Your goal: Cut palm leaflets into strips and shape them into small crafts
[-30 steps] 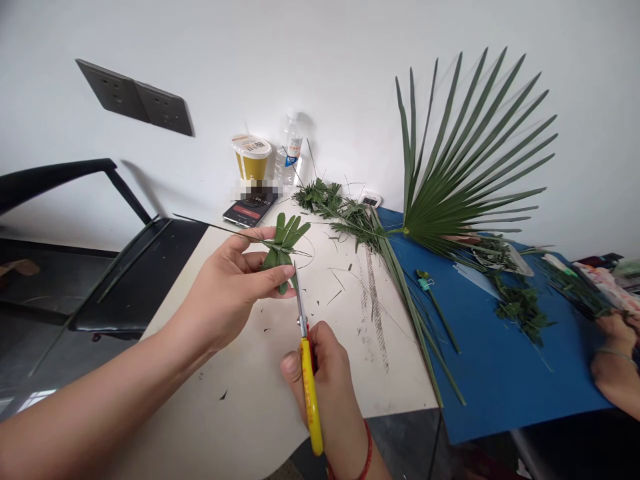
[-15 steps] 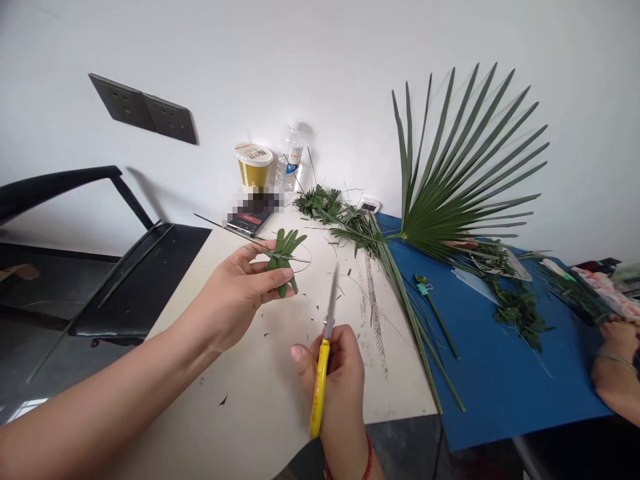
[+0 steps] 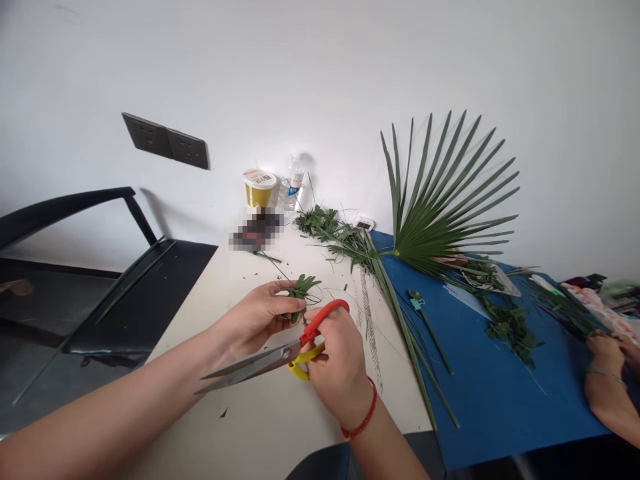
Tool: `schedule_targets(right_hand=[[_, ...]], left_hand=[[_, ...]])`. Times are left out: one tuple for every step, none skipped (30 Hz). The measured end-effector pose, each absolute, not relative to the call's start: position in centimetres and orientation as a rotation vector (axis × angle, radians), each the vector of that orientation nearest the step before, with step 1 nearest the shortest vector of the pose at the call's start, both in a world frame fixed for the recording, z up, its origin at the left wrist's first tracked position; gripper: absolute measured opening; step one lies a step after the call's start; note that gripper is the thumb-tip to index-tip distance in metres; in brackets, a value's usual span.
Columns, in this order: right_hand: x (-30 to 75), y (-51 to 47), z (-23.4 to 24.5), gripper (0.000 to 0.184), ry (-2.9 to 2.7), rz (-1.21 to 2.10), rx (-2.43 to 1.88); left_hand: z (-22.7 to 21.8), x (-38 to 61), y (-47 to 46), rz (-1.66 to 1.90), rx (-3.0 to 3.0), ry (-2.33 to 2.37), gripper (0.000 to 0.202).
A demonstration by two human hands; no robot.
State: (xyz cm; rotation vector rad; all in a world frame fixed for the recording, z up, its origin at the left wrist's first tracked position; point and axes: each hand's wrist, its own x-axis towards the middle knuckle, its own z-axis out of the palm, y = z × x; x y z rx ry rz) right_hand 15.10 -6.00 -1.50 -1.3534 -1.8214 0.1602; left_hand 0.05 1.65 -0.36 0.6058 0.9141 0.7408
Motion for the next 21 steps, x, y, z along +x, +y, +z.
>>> schedule_targets(right_hand=[[15.2, -5.9, -1.3, 0.028, -1.864, 0.160, -1.364], [15.2, -5.8, -1.0, 0.026, -1.901, 0.155, -1.372], [15.2, -5.7, -0.9, 0.023, -1.927, 0.152, -1.377], [15.1, -5.7, -0.7, 0.021, -1.932, 0.152, -1.382], [15.0, -5.6, -0.6, 0.019, -1.906, 0.156, -1.392], [14.8, -5.5, -0.5, 0.017, -1.844, 0.166, -1.409], [14.6, -5.4, -0.4, 0.017, -1.741, 0.174, -1.434], [14.4, -5.3, -0.2, 0.018, -1.606, 0.183, -1.463], [14.1, -5.2, 0.1, 0.022, -1.458, 0.202, -1.485], [13.9, -5.0, 0.5, 0.026, -1.309, 0.230, -1.492], [13.7, -4.8, 1.0, 0.030, -1.179, 0.273, -1.479], [13.5, -4.6, 1.5, 0.032, -1.073, 0.335, -1.448], [13.4, -4.5, 2.0, 0.032, -0.989, 0.417, -1.402], [13.3, -4.4, 2.5, 0.030, -0.924, 0.514, -1.348], [13.2, -4.3, 2.9, 0.027, -0.871, 0.615, -1.291], [13.1, -4.3, 3.2, 0.024, -0.832, 0.713, -1.233], [13.1, -4.4, 3.3, 0.021, -0.807, 0.800, -1.182], [13.1, -4.5, 3.3, 0.018, -0.795, 0.866, -1.140], [13.0, -4.6, 3.1, 0.017, -0.793, 0.906, -1.112], [12.9, -4.8, 2.8, 0.017, -0.799, 0.922, -1.100], [12.8, -4.9, 2.5, 0.018, -0.801, 0.923, -1.102]], left_hand=[[-0.3, 0.1, 1.7, 0.735, 0.606, 0.912, 0.065], [-0.3, 0.1, 1.8, 0.726, 0.605, 0.908, 0.065], [-0.3, 0.2, 1.8, 0.715, 0.601, 0.910, 0.065], [-0.2, 0.2, 1.8, 0.702, 0.597, 0.911, 0.063], [-0.1, 0.1, 1.8, 0.691, 0.596, 0.902, 0.059], [0.0, 0.1, 1.8, 0.688, 0.598, 0.885, 0.052], [0.1, 0.0, 1.7, 0.691, 0.602, 0.858, 0.047], [0.2, -0.1, 1.6, 0.703, 0.605, 0.822, 0.044], [0.2, -0.2, 1.5, 0.718, 0.604, 0.772, 0.045], [0.2, -0.3, 1.3, 0.732, 0.599, 0.714, 0.046], [0.2, -0.3, 1.0, 0.741, 0.591, 0.660, 0.047], [0.1, -0.3, 0.8, 0.745, 0.587, 0.611, 0.048], [0.1, -0.3, 0.6, 0.743, 0.585, 0.574, 0.051], [0.0, -0.2, 0.4, 0.736, 0.584, 0.552, 0.055], [-0.2, 0.0, 0.2, 0.725, 0.580, 0.541, 0.060], [-0.3, 0.1, 0.0, 0.715, 0.570, 0.528, 0.064], [-0.3, 0.3, -0.1, 0.710, 0.556, 0.504, 0.066], [-0.4, 0.5, -0.2, 0.713, 0.546, 0.466, 0.064], [-0.4, 0.7, -0.3, 0.725, 0.544, 0.419, 0.059], [-0.4, 0.8, -0.3, 0.751, 0.548, 0.379, 0.051], [-0.3, 0.9, -0.3, 0.784, 0.554, 0.357, 0.043]])
